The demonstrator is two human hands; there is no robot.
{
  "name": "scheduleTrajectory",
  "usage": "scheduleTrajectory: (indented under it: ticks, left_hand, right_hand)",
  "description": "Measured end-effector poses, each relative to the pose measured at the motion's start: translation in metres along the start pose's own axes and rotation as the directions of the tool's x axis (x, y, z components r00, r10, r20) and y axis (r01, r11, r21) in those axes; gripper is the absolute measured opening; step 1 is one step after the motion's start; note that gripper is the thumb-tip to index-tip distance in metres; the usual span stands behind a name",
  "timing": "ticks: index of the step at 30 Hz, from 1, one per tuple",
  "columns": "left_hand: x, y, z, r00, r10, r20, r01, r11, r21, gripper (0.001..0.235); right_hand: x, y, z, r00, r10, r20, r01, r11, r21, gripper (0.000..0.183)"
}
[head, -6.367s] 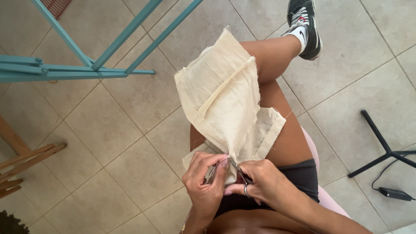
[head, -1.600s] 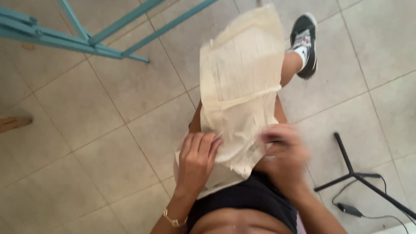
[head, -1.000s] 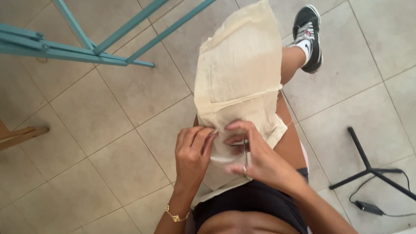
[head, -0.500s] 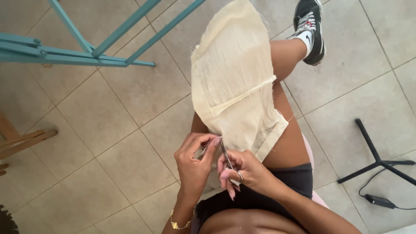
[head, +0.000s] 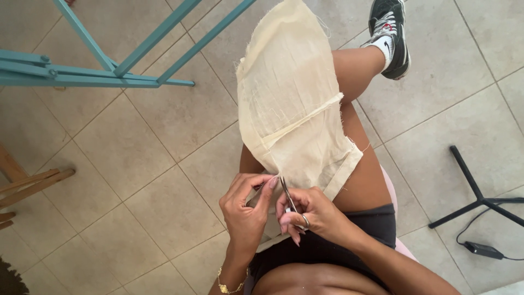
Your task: Cutting a piece of white fabric with scissors following a specific pattern or line.
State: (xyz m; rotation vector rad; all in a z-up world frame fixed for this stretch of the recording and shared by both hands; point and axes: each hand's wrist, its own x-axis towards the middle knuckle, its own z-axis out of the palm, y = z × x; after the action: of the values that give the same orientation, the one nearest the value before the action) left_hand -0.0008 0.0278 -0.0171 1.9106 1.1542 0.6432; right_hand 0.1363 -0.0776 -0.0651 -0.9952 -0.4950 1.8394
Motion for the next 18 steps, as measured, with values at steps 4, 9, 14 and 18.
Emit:
scheduleTrajectory:
  ticks: [4, 9, 14, 18]
  left_hand:
    - [-0.001, 0.002, -0.001, 1.000, 0.019, -0.010, -0.019, 1.000, 0.004, 0.003]
    - [-0.002, 0.005, -0.001, 0.999, 0.032, -0.004, -0.032, 0.999, 0.003, 0.002]
    - [-0.005, 0.001, 0.001, 0.999, 0.052, 0.009, -0.052, 0.998, 0.019, 0.002]
    - [-0.005, 0.002, 0.001, 1.000, 0.030, 0.005, -0.030, 1.000, 0.005, 0.003]
  right_hand:
    - [-0.002, -0.003, 0.005, 1.000, 0.019, -0.003, -0.019, 0.999, -0.036, 0.014]
    - [0.003, 0.001, 0.001, 1.000, -0.030, 0.003, 0.030, 0.999, -0.035, 0.022]
    - [0.004, -0.009, 0.000, 0.999, 0.019, -0.050, -0.023, 0.996, -0.086, 0.015]
    - [0.006, -0.007, -0.005, 0.998, -0.044, -0.053, 0.038, 0.993, -0.114, 0.027]
